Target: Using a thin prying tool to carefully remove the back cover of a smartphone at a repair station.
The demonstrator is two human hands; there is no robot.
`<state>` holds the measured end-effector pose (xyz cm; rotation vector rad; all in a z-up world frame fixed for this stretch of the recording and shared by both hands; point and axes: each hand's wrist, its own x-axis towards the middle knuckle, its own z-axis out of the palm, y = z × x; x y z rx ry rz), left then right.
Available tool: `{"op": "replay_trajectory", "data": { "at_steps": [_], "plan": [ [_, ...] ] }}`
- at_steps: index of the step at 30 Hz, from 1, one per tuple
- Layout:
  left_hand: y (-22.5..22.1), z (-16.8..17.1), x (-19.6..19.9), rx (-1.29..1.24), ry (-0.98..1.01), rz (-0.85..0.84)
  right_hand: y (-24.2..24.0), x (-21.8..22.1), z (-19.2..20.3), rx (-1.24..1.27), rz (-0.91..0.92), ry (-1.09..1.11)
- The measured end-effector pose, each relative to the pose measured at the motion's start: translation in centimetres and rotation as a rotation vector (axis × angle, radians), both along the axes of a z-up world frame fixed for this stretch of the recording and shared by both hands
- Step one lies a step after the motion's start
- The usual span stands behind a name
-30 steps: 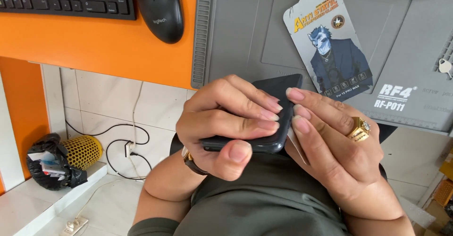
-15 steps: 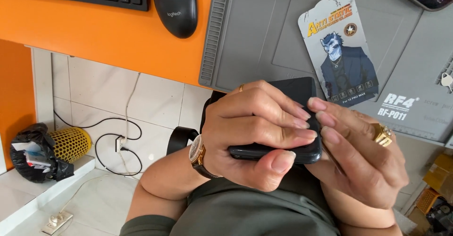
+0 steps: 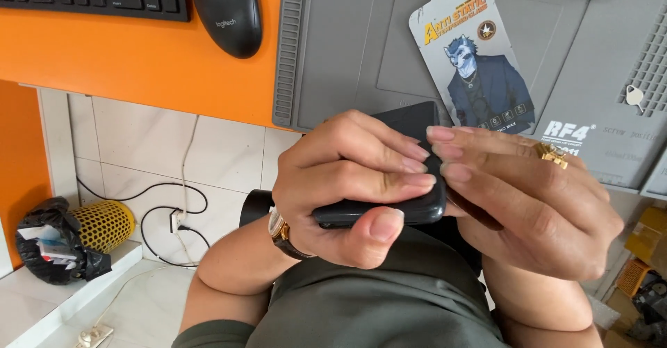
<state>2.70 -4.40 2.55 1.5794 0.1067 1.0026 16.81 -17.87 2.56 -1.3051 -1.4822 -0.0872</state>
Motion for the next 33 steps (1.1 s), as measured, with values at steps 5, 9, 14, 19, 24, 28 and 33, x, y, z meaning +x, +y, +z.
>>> {"op": "replay_trajectory", "data": {
  "at_steps": [5,9,14,19,24,28,33],
  "plan": [
    [0.6,-0.9,0.0,0.013,-0.052,0.091,0.1,-0.9,-1.6,0.082,-0.094,-0.081],
    [1.4,-1.4,-0.2,0.031,-0.096,0.066,0.7,-1.8,-0.6,-0.009,-0.232,-0.173],
    [1.6,-1.3,-0.2,-0.015,-0.119,0.025,0.4,-2.0,0.3,-0.085,-0.153,-0.155],
    [1.2,-1.0,-0.7,-0.045,-0.096,0.003,-0.3,-2.2,-1.1,-0.105,-0.079,-0.065],
    [1.4,-1.2,-0.8,0.005,-0.126,0.009,-0.5,-2.4,-3.3,-0.037,-0.02,0.011],
    [1.1,-1.0,-0.7,-0.013,-0.108,0.024,-1.3,-2.5,-3.7,-0.082,0.014,0.055],
    [1.0,-0.9,-0.6,-0.064,-0.126,0.005,-1.7,-2.5,-3.7,-0.116,0.046,0.093]
  ]
}}
